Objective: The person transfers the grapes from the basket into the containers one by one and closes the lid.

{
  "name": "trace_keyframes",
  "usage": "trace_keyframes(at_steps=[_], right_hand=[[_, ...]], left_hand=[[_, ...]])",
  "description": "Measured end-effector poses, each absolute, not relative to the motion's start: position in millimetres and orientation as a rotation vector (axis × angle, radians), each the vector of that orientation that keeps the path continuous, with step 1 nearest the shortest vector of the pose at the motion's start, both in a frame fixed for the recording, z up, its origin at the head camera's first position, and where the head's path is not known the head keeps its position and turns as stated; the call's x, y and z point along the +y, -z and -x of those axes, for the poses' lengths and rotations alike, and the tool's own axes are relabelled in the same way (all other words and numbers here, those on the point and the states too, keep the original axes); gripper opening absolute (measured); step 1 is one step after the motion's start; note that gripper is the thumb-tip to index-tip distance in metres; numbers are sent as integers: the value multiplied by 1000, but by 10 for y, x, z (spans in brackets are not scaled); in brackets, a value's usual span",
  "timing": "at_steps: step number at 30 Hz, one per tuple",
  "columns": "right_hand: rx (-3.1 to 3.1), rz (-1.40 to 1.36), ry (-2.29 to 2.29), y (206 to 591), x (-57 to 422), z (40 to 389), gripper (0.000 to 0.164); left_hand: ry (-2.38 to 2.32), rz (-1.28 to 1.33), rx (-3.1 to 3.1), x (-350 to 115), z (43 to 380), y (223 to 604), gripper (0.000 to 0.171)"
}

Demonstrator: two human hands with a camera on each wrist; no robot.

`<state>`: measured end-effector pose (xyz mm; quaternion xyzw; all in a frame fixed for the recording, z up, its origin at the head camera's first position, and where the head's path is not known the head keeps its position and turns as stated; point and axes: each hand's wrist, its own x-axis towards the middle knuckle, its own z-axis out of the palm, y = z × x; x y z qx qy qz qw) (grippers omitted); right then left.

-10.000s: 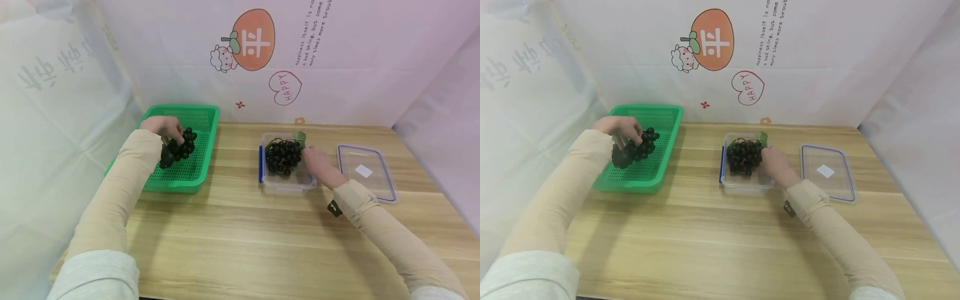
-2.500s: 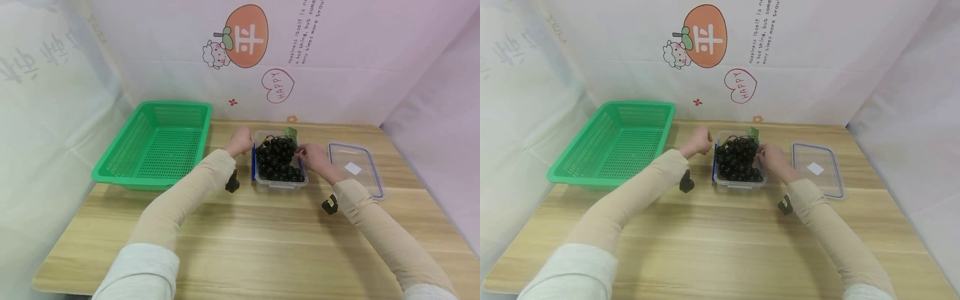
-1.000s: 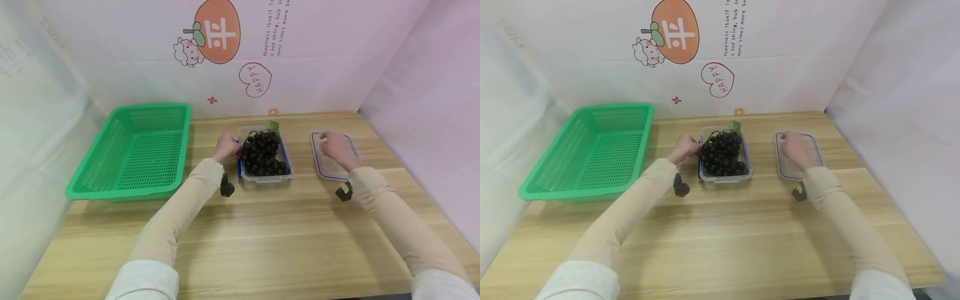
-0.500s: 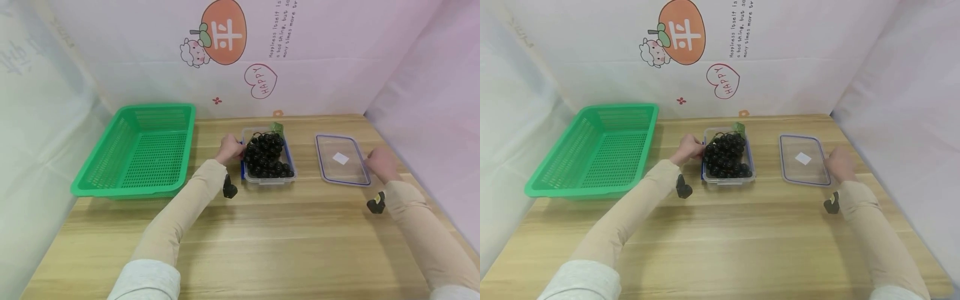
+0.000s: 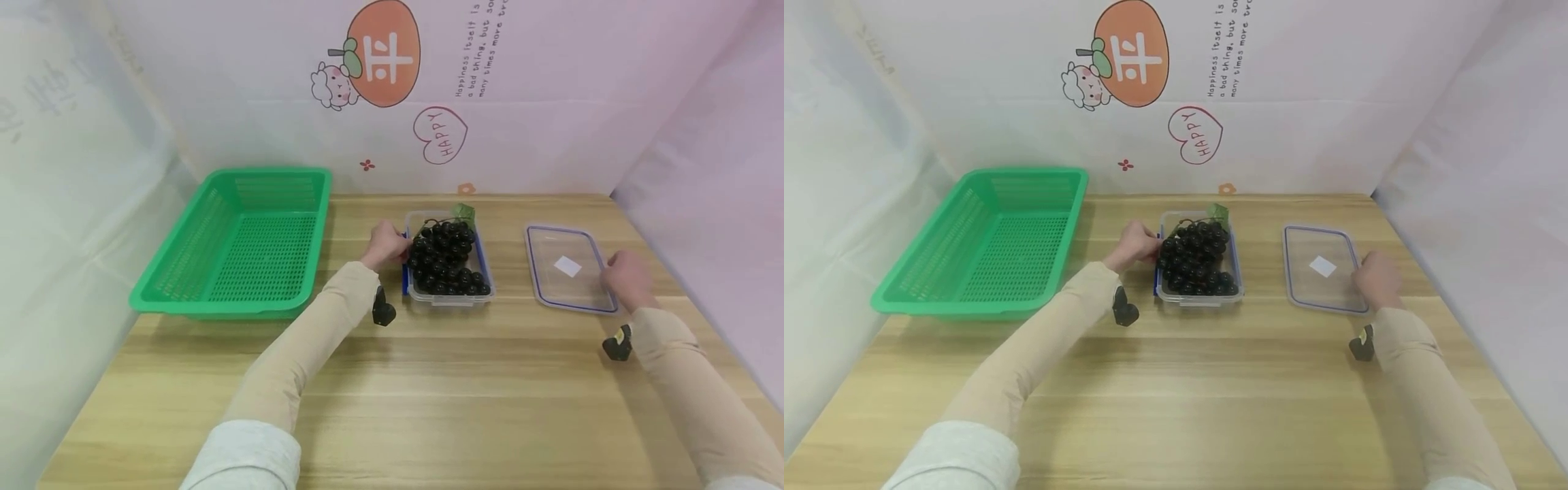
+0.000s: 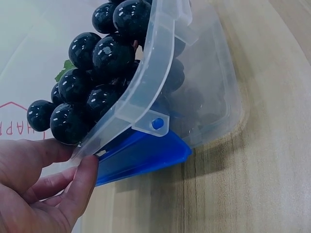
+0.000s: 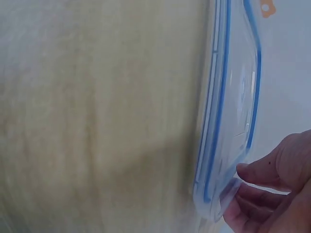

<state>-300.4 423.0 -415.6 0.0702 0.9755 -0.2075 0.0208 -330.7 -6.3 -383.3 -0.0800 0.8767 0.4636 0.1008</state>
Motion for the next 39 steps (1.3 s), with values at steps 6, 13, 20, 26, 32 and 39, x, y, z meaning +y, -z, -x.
trace_keyframes(at_steps=[6, 13, 20, 26, 32, 39], right_hand=[[2985, -256, 700, 4180, 4270, 3020, 49], [2979, -307, 794, 4128, 4309, 3020, 50], [3032, -290, 727, 4030, 4309, 2977, 47], [3043, -281, 715, 3986, 4279, 2959, 47], [3071, -255, 714, 3934, 4241, 2959, 47], [3071, -255, 737, 3887, 4190, 2924, 47]], left_hand=[[-1398, 251, 2567, -55, 3323, 3838, 14], [-1429, 250, 2548, -54, 3307, 3827, 14], [-1441, 257, 2544, -57, 3290, 3817, 14], [-1460, 247, 2549, -67, 3279, 3835, 15], [-1467, 243, 2568, -72, 3270, 3845, 16], [-1476, 220, 2572, -74, 3256, 3854, 17]])
